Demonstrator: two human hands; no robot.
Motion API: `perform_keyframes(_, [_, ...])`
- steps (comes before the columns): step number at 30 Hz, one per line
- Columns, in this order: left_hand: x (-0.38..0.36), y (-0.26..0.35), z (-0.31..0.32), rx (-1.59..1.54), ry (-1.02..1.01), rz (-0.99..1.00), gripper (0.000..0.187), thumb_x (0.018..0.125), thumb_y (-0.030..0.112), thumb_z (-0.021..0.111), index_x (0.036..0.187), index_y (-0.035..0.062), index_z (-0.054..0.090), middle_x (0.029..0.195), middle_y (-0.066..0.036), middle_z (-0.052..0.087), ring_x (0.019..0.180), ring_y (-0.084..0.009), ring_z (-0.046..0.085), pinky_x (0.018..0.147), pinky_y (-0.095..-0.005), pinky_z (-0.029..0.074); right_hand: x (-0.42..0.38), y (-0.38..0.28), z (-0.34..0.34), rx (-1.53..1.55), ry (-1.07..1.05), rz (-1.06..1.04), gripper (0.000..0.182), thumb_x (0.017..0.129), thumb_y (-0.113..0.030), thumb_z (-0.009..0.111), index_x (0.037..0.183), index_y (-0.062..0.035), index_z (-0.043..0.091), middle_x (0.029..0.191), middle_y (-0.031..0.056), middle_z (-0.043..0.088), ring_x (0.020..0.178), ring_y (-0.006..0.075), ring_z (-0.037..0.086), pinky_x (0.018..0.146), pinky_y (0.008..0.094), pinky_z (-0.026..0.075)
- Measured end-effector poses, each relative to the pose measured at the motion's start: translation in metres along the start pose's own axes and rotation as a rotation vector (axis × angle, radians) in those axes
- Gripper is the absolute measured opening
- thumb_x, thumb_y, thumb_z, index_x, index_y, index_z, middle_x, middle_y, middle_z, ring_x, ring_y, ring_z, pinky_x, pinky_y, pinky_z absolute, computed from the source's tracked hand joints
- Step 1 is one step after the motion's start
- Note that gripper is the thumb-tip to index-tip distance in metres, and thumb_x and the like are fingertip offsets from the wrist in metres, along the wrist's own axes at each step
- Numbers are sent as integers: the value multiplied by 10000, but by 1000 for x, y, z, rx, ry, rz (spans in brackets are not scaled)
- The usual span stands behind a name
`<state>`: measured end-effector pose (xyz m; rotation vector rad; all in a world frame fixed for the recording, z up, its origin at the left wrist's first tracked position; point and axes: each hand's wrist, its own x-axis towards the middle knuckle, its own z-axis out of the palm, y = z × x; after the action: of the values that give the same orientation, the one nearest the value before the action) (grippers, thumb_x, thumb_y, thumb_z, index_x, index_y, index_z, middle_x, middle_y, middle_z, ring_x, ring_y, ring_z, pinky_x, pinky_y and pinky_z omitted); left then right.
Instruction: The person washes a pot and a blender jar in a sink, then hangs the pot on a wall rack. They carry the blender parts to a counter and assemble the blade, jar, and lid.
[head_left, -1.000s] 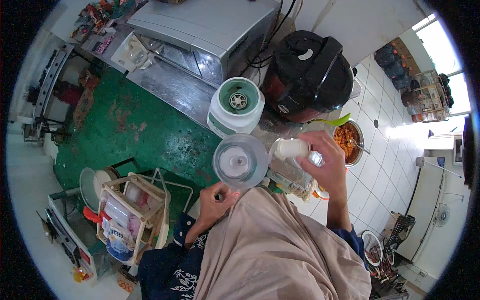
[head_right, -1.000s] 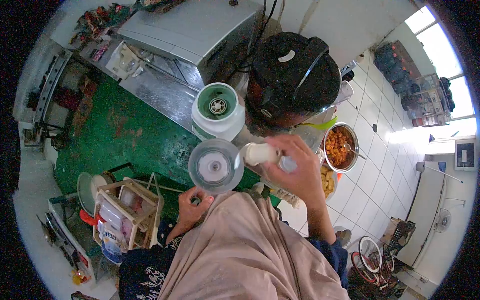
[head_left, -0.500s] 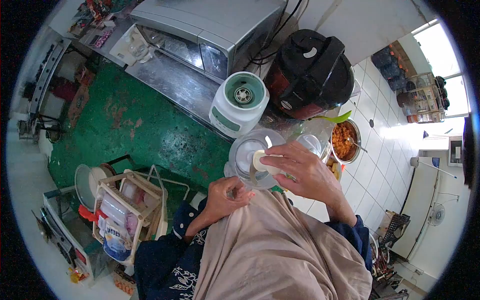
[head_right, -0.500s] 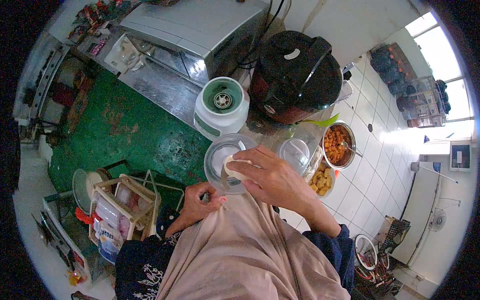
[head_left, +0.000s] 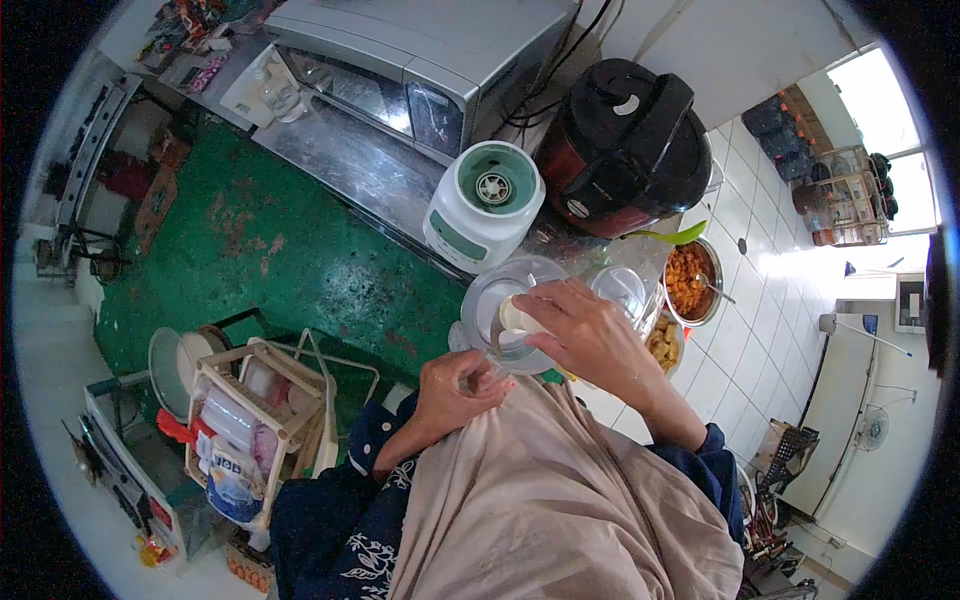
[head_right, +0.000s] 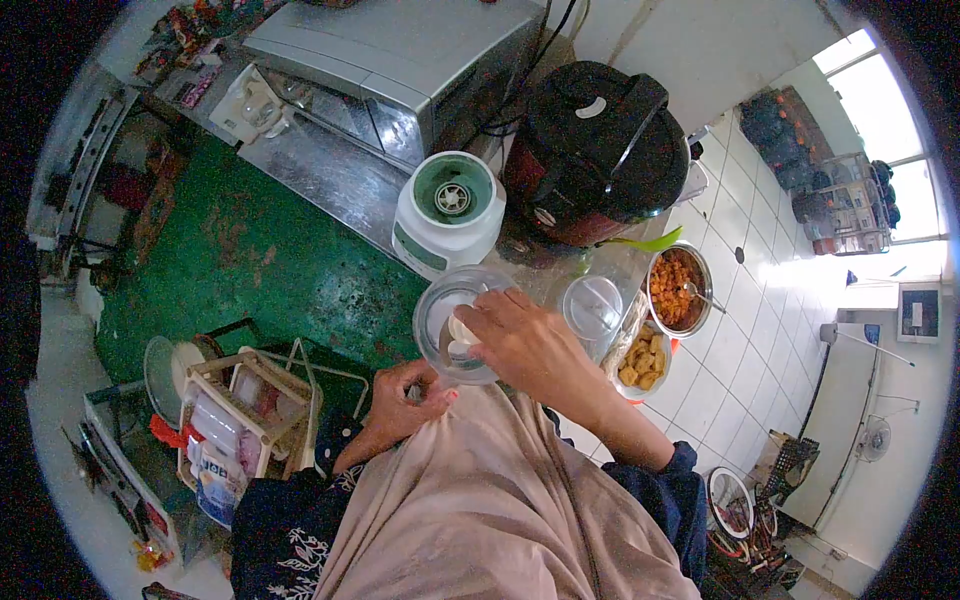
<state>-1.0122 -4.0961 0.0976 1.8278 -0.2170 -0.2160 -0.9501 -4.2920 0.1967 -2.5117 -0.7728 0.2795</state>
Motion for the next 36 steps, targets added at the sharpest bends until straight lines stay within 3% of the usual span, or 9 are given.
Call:
perform_keyframes(5, [-1,-6,-3,-7,6,14,304,654,157,775,609,36,500,548,-48,514,465,-111,487,457,-266,409,6,15,14,48,73,-179,384,730,-184,682,1078,-46,595,1068,104,592,983,275,554,824,370,471])
perform_keyframes(14, [4,-10,-7,1,-1,49,280,636,136,774,616,35,513,567,-53,534,477,-125,500,469,-263,409,8,16,10,160,-8,-20,479,717,-217,683,1138,-25,560,1080,131,569,1023,303,528,870,382,443])
perform_keyframes(17, [3,-13,-10,-17,8,86,268,627,134,770,620,31,522,576,-54,541,497,-135,519,484,-265,412,8,10,4,99,308,-74,384,737,-179,695,1079,-30,602,1031,114,617,917,269,584,810,342,470])
perform_keyframes(22, [-3,-33,-24,-202,6,101,254,652,186,751,668,8,571,593,-61,561,540,-131,541,520,-260,415,-26,69,0,206,709,332,183,797,-108,653,965,-34,648,871,106,617,765,222,603,699,312,469])
perform_keyframes(25, [-5,-28,-34,-296,-6,10,273,671,213,743,724,-16,604,613,-57,578,571,-115,544,540,-249,413,-54,115,14,216,642,568,175,807,-93,636,965,-17,641,862,98,610,732,189,602,686,319,473])
perform_keyframes(28, [-8,-31,-40,-456,-17,-15,289,671,201,748,781,-35,622,626,-49,585,594,-109,550,561,-248,420,-87,145,28,107,504,673,174,822,-112,619,975,-29,640,879,93,616,711,185,607,666,310,474])
perform_keyframes(32, [-20,-27,-49,-638,21,-137,353,690,224,754,875,-43,616,686,-58,593,597,-118,550,592,-259,443,-122,173,43,81,470,762,184,833,-142,602,986,-47,642,907,91,622,729,202,623,653,299,479])
perform_keyframes(35, [-24,-26,-57,-619,71,31,441,699,289,760,933,-43,590,687,-60,582,596,-134,555,542,-263,446,-139,182,42,88,472,742,183,826,-114,587,993,-61,640,915,96,620,722,217,630,663,321,489])
perform_keyframes(36, [-26,-23,-61,-651,95,26,475,698,307,759,964,-38,571,673,-54,569,592,-140,554,520,-262,443,-145,188,46,167,444,769,228,795,-79,603,1022,-73,626,967,109,605,796,242,622,701,339,493])
